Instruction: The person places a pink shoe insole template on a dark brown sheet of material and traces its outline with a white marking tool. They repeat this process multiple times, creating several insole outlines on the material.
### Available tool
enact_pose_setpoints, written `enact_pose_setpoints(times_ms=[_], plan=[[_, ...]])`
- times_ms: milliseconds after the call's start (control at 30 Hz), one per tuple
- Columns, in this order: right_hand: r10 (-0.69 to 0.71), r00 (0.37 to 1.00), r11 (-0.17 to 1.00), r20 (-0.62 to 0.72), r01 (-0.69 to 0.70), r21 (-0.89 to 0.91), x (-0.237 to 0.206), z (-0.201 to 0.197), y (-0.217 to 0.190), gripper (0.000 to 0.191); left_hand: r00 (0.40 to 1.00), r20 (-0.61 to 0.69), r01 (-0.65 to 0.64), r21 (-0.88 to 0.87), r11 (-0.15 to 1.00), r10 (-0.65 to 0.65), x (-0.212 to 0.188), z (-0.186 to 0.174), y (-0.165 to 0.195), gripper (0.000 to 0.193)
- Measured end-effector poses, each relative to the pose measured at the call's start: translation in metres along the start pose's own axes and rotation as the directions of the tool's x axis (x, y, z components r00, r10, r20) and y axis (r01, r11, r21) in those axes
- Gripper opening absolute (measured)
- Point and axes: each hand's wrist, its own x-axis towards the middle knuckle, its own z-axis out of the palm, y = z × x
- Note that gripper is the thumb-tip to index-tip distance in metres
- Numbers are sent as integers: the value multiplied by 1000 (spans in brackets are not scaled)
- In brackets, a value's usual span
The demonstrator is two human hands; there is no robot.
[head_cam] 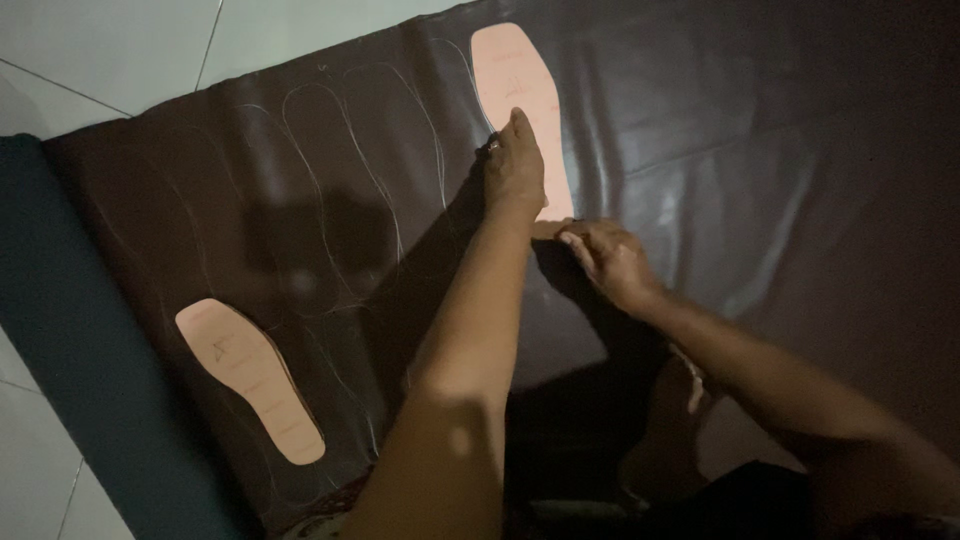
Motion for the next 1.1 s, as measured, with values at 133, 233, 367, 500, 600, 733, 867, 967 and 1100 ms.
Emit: enact_pose_setpoints(times_ms=[133, 233, 367, 500, 600, 733, 867, 967, 1100], plan=[[8, 999, 999, 32, -6, -47, 6, -18, 21, 14, 997, 20, -77, 222, 972, 75, -4, -4, 2, 69], [158, 986, 944, 46, -137, -301, 15, -33, 25, 20, 994, -10, -108, 238, 965, 113, -9, -8, 5, 72], [213, 970, 970, -117, -196, 140, 32, -39, 16, 28, 998, 33, -57, 255, 965, 50, -15, -14, 10, 106], [564, 818, 820, 114, -571, 41, 53, -28, 13, 28, 999, 9, -36, 0, 999, 36, -25, -17, 0, 100], [367, 916, 927, 162, -374, 12, 60, -7, 14, 23, 990, -123, 26, -352, 936, -74, -33, -4, -7, 90], [331, 935, 925, 129, -348, 151, 60, 10, 18, 41, 947, -246, 67, -480, 875, -207, -29, 20, -9, 115], [508, 829, 848, 235, -528, 31, 60, 13, 32, 47, 905, -343, 58, -486, 872, -252, -15, 29, -21, 104], [461, 832, 831, 310, -526, 177, 63, 13, 50, 43, 961, -259, 3, -344, 939, -98, -7, 24, -27, 44], [387, 815, 443, 432, -575, 687, 75, -22, 79, 24, 933, -300, -329, -475, 816, 201, -15, 16, -15, 30]])
